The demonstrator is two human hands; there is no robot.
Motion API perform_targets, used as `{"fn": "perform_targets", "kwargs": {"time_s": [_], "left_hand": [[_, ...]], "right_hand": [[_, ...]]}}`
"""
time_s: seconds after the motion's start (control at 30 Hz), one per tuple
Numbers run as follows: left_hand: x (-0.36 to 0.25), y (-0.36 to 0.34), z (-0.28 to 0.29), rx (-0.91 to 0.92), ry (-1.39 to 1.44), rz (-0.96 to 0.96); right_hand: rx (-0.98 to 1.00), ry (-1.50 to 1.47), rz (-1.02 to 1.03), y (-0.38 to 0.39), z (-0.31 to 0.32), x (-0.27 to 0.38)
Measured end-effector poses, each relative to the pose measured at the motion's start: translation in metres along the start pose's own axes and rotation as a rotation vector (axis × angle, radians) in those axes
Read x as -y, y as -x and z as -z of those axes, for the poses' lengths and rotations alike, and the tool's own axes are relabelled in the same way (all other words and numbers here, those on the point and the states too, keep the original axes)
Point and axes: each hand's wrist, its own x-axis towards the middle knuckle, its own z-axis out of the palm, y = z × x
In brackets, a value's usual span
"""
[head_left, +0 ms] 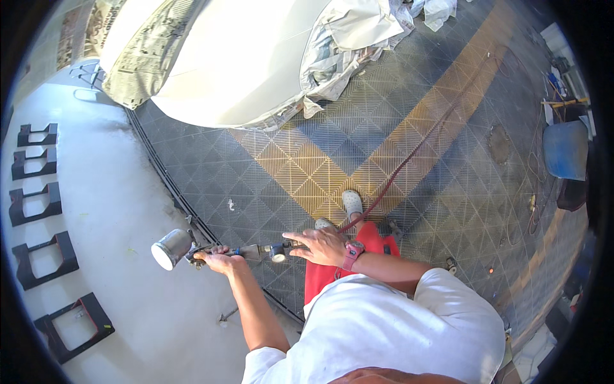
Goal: The person uses a spray gun to apply white paint to a car hood. They move around the hood, spraying different sections in smooth, overlapping passes to ensure even coverage.
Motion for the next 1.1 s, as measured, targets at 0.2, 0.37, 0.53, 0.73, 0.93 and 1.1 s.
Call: {"fn": "perform_targets", "kwargs": {"time_s": [0.2,0.37,0.53,0.73,0.93,1.1], "left_hand": [[-0.054,0.029,0.000,-0.017,0.076,-0.063],[-0.089,0.010,0.022,0.108,0.075,-0.181],[-0.139,-0.001,0.043,0.367,0.186,-0.133],[-0.167,0.009,0.033,0.533,0.237,-0.131],[-0.163,0.025,0.044,0.551,0.208,-0.109],[-0.146,0.037,0.030,0.612,0.154,-0.103]], "right_hand": [[-0.081,0.000,0.151,-0.012,0.018,0.034],[0.095,-0.109,0.130,-0.010,0.025,0.076],[0.474,-0.385,0.090,-0.012,0.031,0.113],[0.350,-0.263,0.145,-0.007,0.027,0.140],[0.677,-0.701,0.039,0.002,0.024,0.129],[0.502,-0.348,0.162,-0.006,0.067,0.118]]}}
